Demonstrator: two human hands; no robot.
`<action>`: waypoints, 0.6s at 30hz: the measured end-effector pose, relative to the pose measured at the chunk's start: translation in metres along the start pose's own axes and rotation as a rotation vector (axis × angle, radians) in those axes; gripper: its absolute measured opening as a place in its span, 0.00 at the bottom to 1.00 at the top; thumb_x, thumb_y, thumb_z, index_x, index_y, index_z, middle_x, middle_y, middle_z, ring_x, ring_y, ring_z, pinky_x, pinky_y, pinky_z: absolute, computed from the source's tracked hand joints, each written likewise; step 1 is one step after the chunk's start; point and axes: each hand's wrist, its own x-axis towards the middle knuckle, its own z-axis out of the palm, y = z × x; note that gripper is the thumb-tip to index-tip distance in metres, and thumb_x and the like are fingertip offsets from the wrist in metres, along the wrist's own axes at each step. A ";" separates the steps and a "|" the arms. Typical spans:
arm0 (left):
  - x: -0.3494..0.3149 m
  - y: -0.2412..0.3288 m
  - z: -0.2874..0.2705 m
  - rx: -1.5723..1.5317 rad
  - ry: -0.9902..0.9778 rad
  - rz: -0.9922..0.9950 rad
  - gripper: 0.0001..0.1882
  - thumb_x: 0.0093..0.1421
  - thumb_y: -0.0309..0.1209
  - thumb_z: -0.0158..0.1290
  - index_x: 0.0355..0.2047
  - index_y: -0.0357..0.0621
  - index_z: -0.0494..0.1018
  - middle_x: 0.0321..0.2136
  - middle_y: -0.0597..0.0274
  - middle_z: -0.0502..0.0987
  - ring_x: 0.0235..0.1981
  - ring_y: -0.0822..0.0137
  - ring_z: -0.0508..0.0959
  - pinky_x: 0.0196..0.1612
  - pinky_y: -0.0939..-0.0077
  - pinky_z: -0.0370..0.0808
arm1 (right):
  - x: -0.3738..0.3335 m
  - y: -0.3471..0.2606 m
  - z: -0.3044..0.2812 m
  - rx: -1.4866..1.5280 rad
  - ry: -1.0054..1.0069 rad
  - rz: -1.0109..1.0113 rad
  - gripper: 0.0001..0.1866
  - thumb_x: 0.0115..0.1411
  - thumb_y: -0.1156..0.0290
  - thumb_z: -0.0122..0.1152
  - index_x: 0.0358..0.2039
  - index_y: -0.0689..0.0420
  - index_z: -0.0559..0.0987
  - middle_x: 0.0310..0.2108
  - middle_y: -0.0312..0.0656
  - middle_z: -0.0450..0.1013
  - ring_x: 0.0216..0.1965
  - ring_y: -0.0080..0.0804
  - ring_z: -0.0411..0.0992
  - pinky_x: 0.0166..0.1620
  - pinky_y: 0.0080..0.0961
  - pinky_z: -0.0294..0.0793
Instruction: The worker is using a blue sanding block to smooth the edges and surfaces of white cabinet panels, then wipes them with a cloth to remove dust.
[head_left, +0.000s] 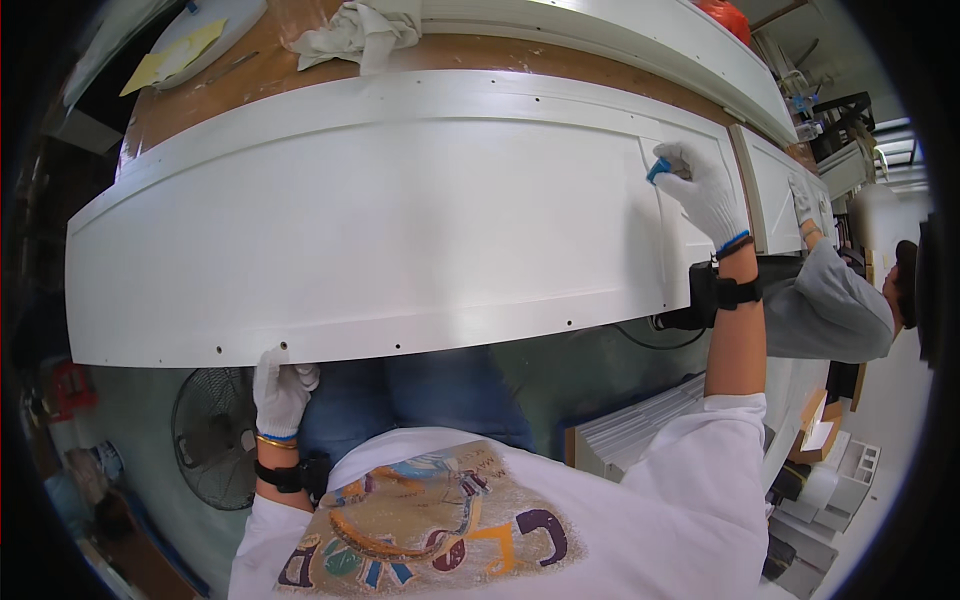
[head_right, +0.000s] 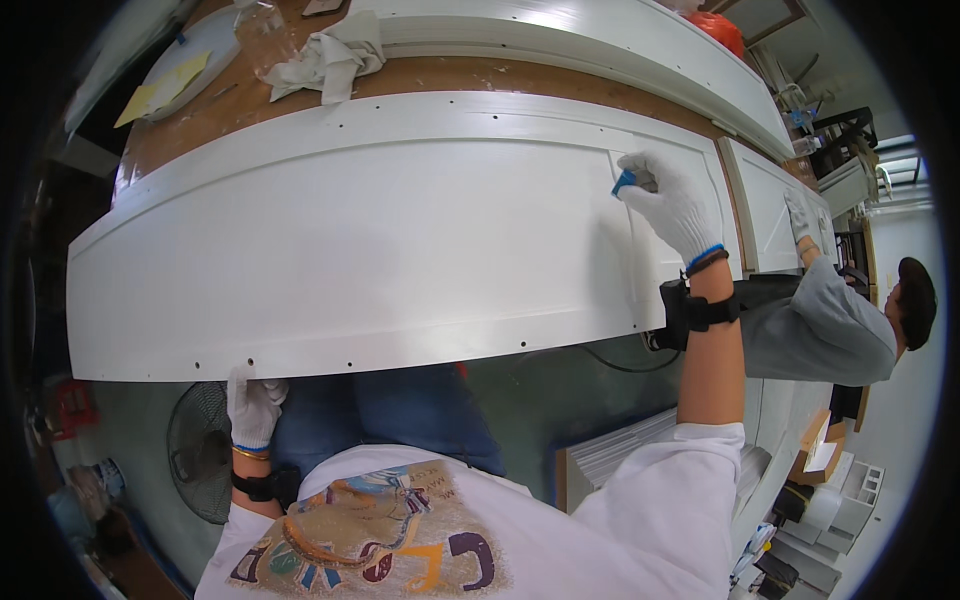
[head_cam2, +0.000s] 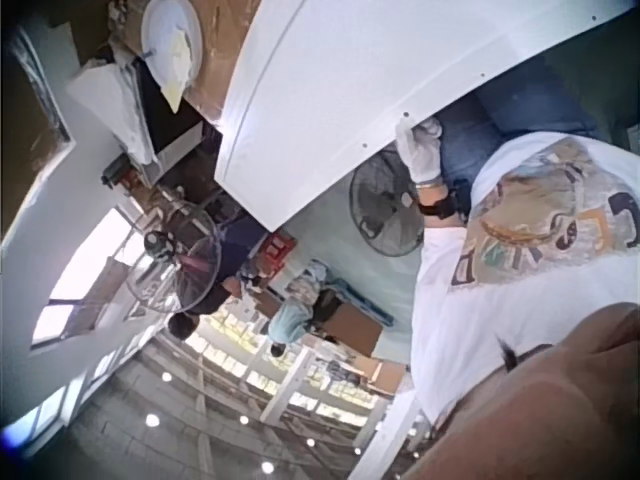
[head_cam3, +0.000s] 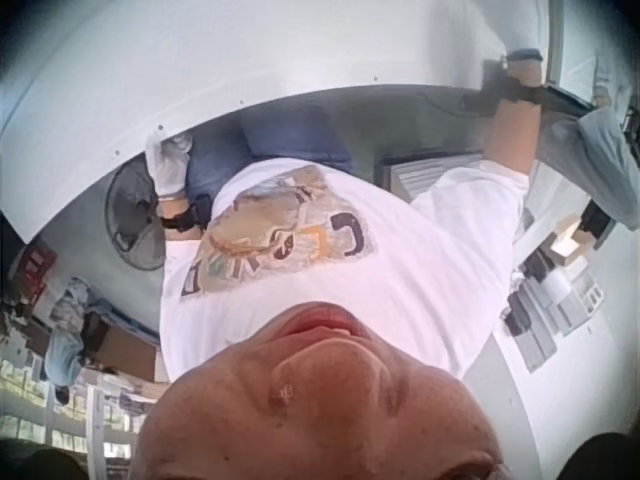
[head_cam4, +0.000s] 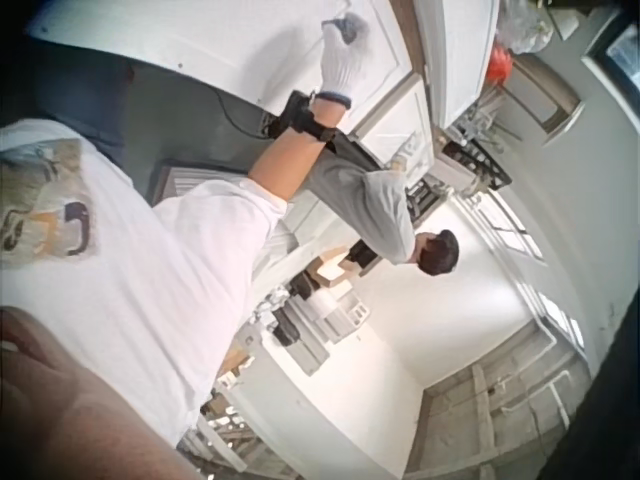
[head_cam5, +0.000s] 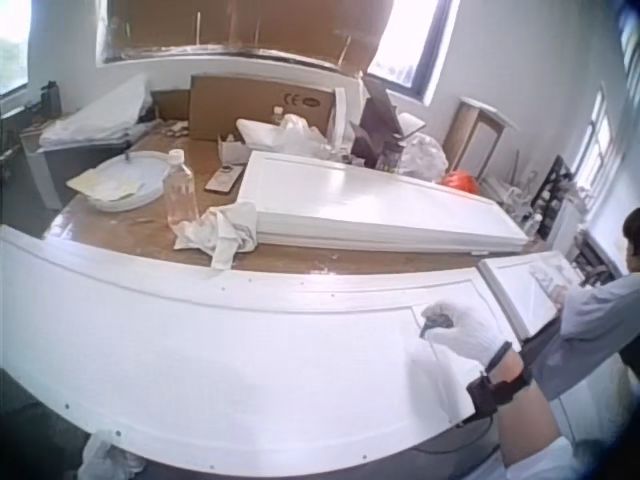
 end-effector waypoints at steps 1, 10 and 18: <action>-0.001 0.003 0.002 0.006 0.006 -0.023 0.20 0.63 0.47 0.43 0.36 0.41 0.69 0.24 0.64 0.68 0.24 0.72 0.66 0.25 0.78 0.62 | -0.002 -0.011 0.002 0.100 0.012 -0.005 0.19 0.52 0.75 0.56 0.46 0.60 0.74 0.29 0.39 0.73 0.32 0.24 0.70 0.39 0.19 0.70; 0.001 0.001 0.000 -0.056 -0.032 -0.001 0.22 0.60 0.48 0.48 0.41 0.40 0.70 0.28 0.59 0.72 0.27 0.67 0.71 0.29 0.74 0.68 | 0.002 -0.203 0.040 0.562 -0.252 -0.134 0.15 0.51 0.80 0.54 0.42 0.64 0.73 0.31 0.37 0.72 0.29 0.19 0.68 0.33 0.16 0.69; 0.001 0.015 -0.029 -0.096 -0.007 0.061 0.22 0.59 0.44 0.51 0.42 0.37 0.69 0.34 0.54 0.75 0.33 0.63 0.76 0.40 0.67 0.76 | 0.089 -0.354 0.141 0.295 -0.274 -0.539 0.10 0.54 0.72 0.57 0.36 0.61 0.76 0.31 0.40 0.73 0.29 0.25 0.70 0.37 0.20 0.70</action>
